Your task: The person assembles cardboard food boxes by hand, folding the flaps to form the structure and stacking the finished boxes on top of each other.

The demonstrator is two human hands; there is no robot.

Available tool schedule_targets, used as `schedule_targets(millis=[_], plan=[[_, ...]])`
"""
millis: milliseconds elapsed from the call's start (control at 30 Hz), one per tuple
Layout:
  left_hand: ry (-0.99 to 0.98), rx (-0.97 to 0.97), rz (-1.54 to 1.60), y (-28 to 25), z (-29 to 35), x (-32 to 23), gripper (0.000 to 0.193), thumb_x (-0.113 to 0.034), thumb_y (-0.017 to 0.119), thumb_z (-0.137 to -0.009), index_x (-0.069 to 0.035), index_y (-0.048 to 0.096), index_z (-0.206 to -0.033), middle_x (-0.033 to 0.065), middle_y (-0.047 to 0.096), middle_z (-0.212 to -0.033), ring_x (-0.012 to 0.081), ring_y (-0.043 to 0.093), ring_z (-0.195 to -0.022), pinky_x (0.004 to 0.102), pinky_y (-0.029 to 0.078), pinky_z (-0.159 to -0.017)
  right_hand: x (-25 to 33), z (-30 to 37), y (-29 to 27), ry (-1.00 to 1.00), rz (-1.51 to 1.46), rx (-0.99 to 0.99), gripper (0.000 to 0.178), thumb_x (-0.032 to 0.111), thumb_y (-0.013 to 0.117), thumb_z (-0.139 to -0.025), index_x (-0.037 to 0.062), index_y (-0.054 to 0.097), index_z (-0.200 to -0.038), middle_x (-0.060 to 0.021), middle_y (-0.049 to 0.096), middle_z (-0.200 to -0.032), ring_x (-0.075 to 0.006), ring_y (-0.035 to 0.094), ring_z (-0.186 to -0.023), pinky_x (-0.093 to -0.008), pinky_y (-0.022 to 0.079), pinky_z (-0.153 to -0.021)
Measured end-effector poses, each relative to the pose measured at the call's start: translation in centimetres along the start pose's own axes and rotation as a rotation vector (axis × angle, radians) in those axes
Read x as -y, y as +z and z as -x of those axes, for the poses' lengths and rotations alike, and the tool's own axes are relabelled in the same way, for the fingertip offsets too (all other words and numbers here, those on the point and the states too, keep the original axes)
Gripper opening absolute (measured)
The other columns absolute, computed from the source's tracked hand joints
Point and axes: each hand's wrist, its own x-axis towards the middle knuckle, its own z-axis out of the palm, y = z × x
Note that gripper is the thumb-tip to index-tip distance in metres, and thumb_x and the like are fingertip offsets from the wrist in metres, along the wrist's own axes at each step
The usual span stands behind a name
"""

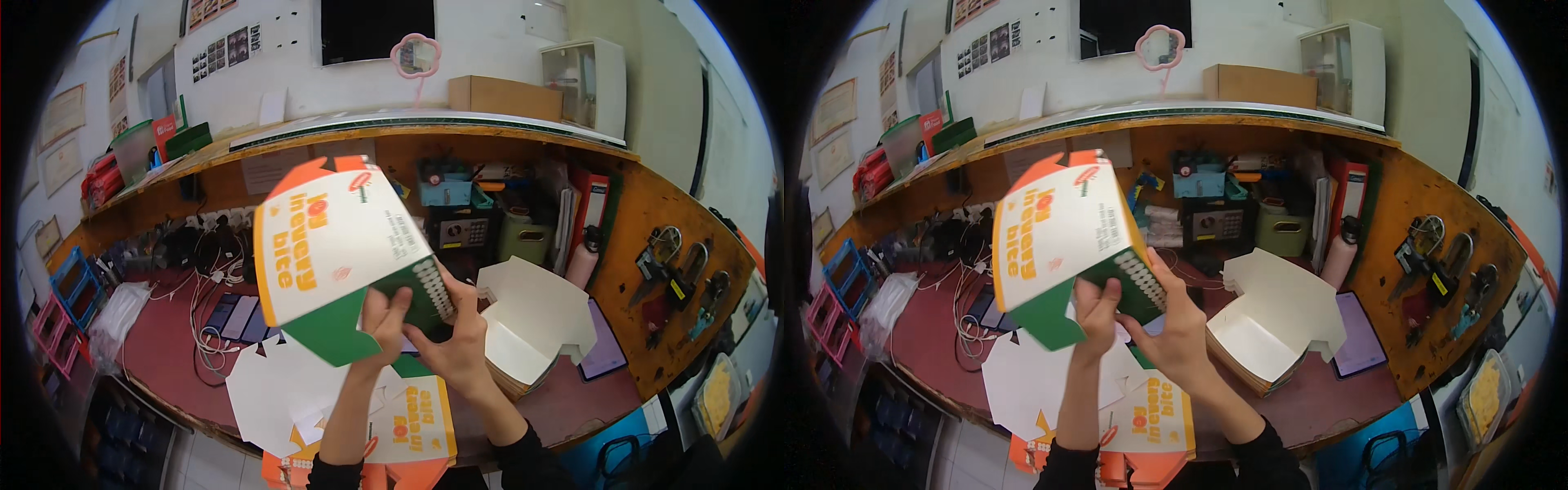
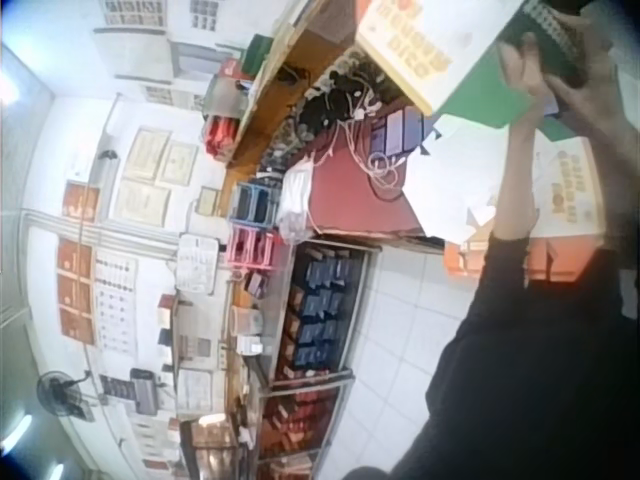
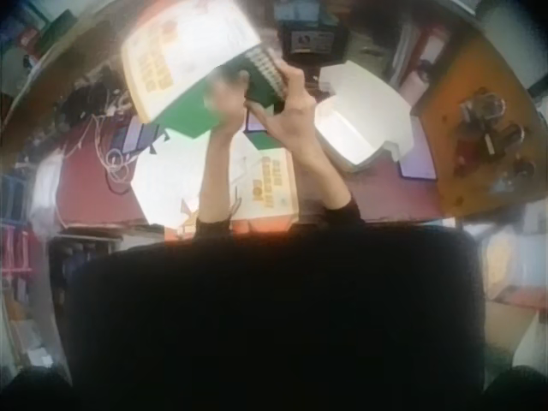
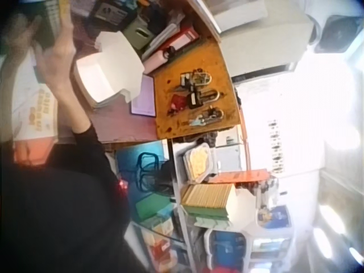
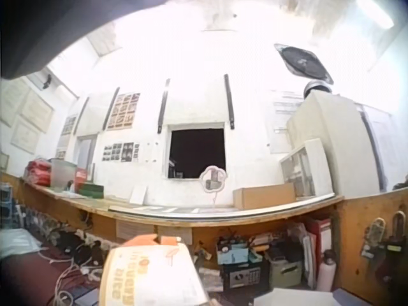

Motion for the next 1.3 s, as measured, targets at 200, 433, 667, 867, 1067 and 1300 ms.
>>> schedule_targets(millis=[200, 433, 667, 867, 1067, 1300], plan=[[0.111, -0.210, 0.188, 0.4, -0.1, -2.5, 0.051, -0.017, 0.058, -0.087, 0.003, 0.034, -0.127, 0.0110, 0.051, -0.118, 0.0172, 0.050, -0.106, 0.0296, 0.036, -0.094, -2.8, -0.6, -1.5, 0.127, -0.623, 0.397, 0.070, 0.038, 0.061, -0.081, 0.0011, 0.030, -0.132, -0.0184, 0.033, -0.139, -0.0277, 0.038, -0.126, -0.0302, 0.034, -0.099], [-0.338, 0.308, 0.779, -1.9, 0.3, -1.7, 0.070, -0.015, 0.076, -0.070, 0.002, 0.039, -0.127, 0.0101, 0.051, -0.123, 0.0178, 0.046, -0.113, 0.0306, 0.032, -0.098, -6.8, -0.6, -9.1, 0.280, -0.790, 0.042, 0.058, 0.021, 0.058, -0.085, 0.0005, 0.034, -0.133, -0.0110, 0.050, -0.123, -0.0169, 0.048, -0.113, -0.0289, 0.037, -0.095], [-0.512, 1.170, 0.379, -1.4, -2.5, 0.9, 0.058, 0.000, 0.063, -0.066, -0.005, 0.043, -0.121, 0.0142, 0.061, -0.101, 0.0201, 0.061, -0.093, 0.0306, 0.053, -0.075, -9.2, -2.3, -13.3, -0.232, -0.036, 0.109, 0.006, 0.006, 0.056, -0.077, 0.0024, 0.053, -0.081, -0.0075, 0.052, -0.097, -0.0125, 0.049, -0.076, -0.0221, 0.037, -0.069], [-0.625, 0.167, 0.410, 1.5, -1.1, 2.5, 0.029, -0.014, 0.055, -0.088, 0.002, 0.050, -0.112, 0.0120, 0.060, -0.106, 0.0201, 0.062, -0.093, 0.0347, 0.052, -0.080, -2.8, -1.9, -6.3, 0.154, -0.158, 0.350, 0.023, 0.027, 0.058, -0.079, 0.0072, 0.050, -0.086, -0.0128, 0.044, -0.115, -0.0180, 0.047, -0.096, -0.0272, 0.039, -0.081], [-0.328, 0.007, 0.363, 3.1, -0.8, 0.9, 0.023, -0.012, 0.055, -0.088, 0.000, 0.052, -0.107, 0.0087, 0.061, -0.099, 0.0168, 0.062, -0.088, 0.0302, 0.056, -0.069, -4.4, -0.9, -5.5, 0.568, -0.956, 0.283, 0.040, 0.035, 0.060, -0.082, 0.0066, 0.045, -0.106, -0.0123, 0.041, -0.127, -0.0204, 0.044, -0.113, -0.0305, 0.038, -0.093], [-0.231, -0.169, 0.361, 2.0, -0.8, 1.0, 0.033, -0.029, 0.046, -0.094, 0.001, 0.050, -0.108, 0.0075, 0.059, -0.094, 0.0141, 0.062, -0.081, 0.0266, 0.053, -0.066, -3.7, -0.9, -1.0, -0.036, -0.051, 0.046, 0.030, 0.006, 0.071, -0.069, 0.0033, 0.058, -0.095, -0.0162, 0.053, -0.119, -0.0246, 0.055, -0.104, -0.0323, 0.043, -0.088]])
